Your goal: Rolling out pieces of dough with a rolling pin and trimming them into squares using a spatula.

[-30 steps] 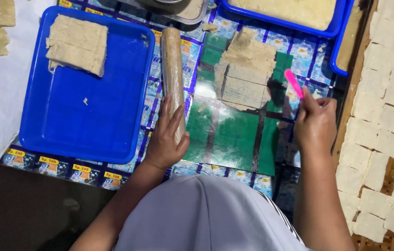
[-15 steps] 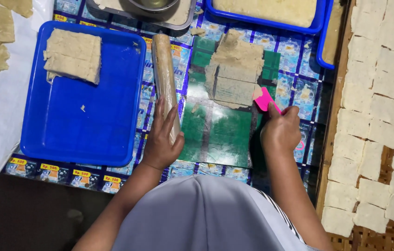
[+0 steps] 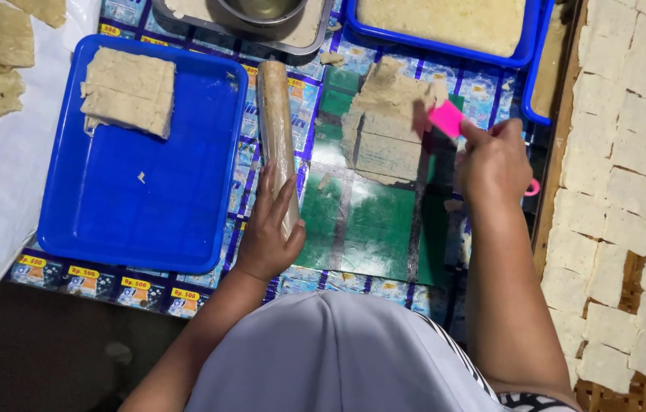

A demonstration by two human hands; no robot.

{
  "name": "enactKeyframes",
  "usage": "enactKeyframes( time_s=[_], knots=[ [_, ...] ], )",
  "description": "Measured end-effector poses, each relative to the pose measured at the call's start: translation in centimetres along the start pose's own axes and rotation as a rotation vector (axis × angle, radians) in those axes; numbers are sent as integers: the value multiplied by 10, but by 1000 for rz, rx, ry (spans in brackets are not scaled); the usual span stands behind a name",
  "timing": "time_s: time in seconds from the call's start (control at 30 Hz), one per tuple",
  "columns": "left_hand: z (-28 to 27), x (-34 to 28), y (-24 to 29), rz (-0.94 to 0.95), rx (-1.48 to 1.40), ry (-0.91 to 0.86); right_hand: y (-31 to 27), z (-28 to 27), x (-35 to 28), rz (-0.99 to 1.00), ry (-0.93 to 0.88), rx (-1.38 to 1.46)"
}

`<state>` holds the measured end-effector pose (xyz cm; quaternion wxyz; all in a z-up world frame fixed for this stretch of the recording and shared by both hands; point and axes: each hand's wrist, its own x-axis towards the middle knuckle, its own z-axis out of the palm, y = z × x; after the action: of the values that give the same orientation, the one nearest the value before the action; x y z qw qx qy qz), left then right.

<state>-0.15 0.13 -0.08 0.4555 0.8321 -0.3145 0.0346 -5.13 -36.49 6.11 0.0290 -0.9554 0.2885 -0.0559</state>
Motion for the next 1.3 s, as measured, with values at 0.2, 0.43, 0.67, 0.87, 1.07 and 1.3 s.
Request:
enactKeyframes(
  time_s=[0.2,0.43,0.67,0.87,1.07,1.3],
  knots=[
    [-2,1,0,1,6,-18,9,0,-18,-43,9,-193],
    [0,0,-1,-2,15,-21,-11,-67,-60,-224,-381,-191],
    [0,-2,-2,8,15,-14,-6,-54,-51,-268,-421,-158],
    [0,-1,-1,12,12,-6,-10,-37,-36,-376,-412,-158],
    [0,0,-4,28,13,13,-24,-24,-22,-487,-359,-140],
    [0,-2,-8,44,-9,38,-56,-1,-12,-610,-331,-49]
  ],
)
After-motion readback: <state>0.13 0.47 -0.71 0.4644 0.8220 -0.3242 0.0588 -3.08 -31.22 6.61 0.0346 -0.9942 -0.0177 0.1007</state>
